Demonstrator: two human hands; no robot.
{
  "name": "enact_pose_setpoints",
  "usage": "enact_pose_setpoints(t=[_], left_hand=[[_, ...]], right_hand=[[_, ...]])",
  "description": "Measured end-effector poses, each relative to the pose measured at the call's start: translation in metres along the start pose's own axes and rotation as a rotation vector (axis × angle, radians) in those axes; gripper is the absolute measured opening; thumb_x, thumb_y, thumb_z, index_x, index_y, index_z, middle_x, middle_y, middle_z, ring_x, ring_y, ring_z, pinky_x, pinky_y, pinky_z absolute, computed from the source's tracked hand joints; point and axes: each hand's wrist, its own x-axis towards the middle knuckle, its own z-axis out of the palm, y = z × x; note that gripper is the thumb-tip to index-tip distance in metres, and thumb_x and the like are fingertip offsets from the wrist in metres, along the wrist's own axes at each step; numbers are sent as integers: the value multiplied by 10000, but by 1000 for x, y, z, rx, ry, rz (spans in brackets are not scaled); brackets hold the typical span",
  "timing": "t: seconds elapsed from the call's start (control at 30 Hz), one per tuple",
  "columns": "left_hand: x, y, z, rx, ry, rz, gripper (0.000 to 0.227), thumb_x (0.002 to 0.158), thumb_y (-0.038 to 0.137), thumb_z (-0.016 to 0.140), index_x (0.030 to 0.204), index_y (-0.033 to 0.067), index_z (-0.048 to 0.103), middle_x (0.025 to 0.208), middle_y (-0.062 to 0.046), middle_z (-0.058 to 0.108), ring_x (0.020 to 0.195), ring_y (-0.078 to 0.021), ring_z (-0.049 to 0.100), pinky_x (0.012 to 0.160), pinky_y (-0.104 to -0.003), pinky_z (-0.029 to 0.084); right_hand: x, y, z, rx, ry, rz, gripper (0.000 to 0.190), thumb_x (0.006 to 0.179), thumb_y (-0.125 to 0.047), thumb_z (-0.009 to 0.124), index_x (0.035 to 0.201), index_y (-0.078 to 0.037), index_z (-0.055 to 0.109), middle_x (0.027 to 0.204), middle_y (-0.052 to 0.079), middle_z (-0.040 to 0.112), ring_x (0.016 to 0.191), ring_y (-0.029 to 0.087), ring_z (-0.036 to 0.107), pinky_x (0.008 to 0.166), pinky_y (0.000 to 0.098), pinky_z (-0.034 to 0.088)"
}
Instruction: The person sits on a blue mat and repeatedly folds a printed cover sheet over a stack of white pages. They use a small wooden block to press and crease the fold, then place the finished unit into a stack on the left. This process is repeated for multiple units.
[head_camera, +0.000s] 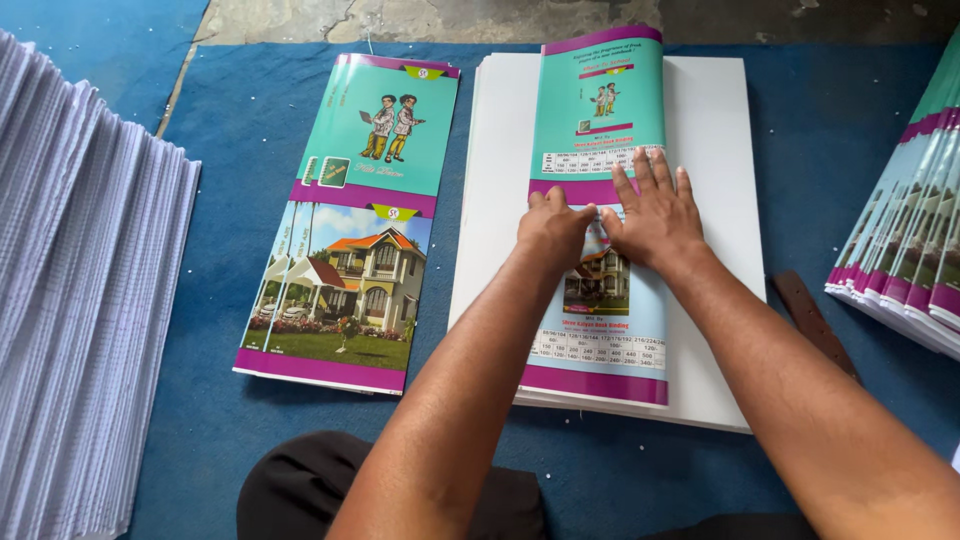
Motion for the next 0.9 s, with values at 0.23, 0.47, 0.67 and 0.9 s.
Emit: enact_pose_setpoints(t=[0.23, 0.47, 0.67, 0.9], left_hand=[[6, 11, -11, 123, -52, -32, 719, 805, 347, 859, 1445, 405, 536, 1441, -144, 440, 1316, -387, 446, 989, -404, 549], [11, 11, -5, 116, -66, -23, 818, 746, 367, 886, 1470, 389, 505, 1456, -173, 421, 1307, -421, 430, 983, -418, 550], [10, 14, -10, 79, -86, -42, 897, 659, 453, 885, 1473, 331, 528, 1461, -174, 408, 1317, -428, 412, 1007, -441, 537], [-4, 17, -20, 51, -110, -69, 986, 587, 476, 904, 1481, 321, 517, 1444, -160, 398, 1326, -409, 398, 974, -430, 565]], right_hand=[[1, 4, 15, 156, -67, 34, 749, 967, -619, 318, 1617, -274, 180, 1705, 99, 39, 1563, 296, -23, 1239, 510, 9], [-8, 8, 33, 225, 99, -17, 734, 989, -610, 289, 1622, -242, 227, 1708, 118, 72, 1568, 314, 1, 1232, 555, -14], [-7, 10, 37, 252, 143, -27, 724, 985, -597, 319, 1609, -236, 254, 1706, 112, 87, 1568, 301, 0, 1226, 561, -35], [0, 35, 24, 503, 69, -29, 695, 960, -502, 479, 1551, -147, 391, 1660, 118, 290, 1557, 280, 190, 1241, 540, 113]])
